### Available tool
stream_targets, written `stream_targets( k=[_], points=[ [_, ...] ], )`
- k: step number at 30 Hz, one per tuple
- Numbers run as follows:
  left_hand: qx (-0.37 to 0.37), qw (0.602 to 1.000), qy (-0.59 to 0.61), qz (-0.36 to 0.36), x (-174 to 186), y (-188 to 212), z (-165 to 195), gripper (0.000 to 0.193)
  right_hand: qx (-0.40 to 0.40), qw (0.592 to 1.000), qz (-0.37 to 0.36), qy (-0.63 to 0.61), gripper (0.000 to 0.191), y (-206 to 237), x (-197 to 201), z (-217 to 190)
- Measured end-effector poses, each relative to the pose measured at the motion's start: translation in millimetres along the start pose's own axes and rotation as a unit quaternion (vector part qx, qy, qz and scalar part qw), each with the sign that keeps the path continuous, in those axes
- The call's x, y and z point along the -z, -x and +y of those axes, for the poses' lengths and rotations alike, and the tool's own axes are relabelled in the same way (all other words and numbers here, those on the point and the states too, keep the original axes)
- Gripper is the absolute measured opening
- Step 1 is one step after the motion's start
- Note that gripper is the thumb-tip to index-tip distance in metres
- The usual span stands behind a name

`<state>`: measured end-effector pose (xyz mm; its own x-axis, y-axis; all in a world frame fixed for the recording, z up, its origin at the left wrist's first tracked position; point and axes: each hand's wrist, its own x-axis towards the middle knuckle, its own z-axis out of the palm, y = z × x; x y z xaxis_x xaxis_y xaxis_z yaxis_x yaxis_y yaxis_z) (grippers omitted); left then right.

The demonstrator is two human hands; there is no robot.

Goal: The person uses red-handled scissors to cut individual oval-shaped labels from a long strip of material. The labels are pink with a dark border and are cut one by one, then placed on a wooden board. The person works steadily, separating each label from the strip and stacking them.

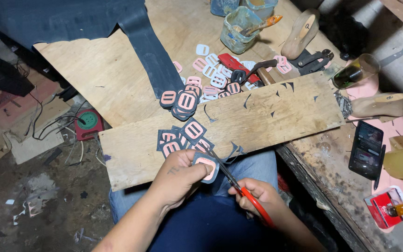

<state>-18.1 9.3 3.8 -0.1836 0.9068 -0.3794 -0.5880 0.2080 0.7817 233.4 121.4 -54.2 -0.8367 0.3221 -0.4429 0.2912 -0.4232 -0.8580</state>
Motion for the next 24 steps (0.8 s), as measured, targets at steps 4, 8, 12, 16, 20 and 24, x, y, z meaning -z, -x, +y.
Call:
stream_targets(
  k=[4,8,12,16,20,24],
  points=[
    [0.059,0.995,-0.082,-0.023,10,3,10,0.012,-0.035,0.998,-0.001,0.044,0.037,5,12,-4],
    [-0.002,0.995,-0.103,0.011,9,2,14,0.014,-0.083,0.989,0.060,0.105,0.031,8,17,-6],
    [-0.059,0.994,-0.084,0.033,2,4,11,0.019,-0.045,0.995,0.072,0.060,0.037,2,11,-3],
    [-0.021,0.999,-0.014,0.038,-5,9,7,0.025,0.025,0.999,-0.009,0.018,0.044,-2,1,-1],
    [-0.034,0.997,-0.046,0.059,-12,10,5,0.021,0.023,0.999,-0.020,0.035,0.045,-6,-9,-5],
    [-0.008,0.997,-0.054,0.059,-13,10,5,0.018,0.004,0.998,-0.009,0.069,0.042,-9,-15,-12]
  ],
)
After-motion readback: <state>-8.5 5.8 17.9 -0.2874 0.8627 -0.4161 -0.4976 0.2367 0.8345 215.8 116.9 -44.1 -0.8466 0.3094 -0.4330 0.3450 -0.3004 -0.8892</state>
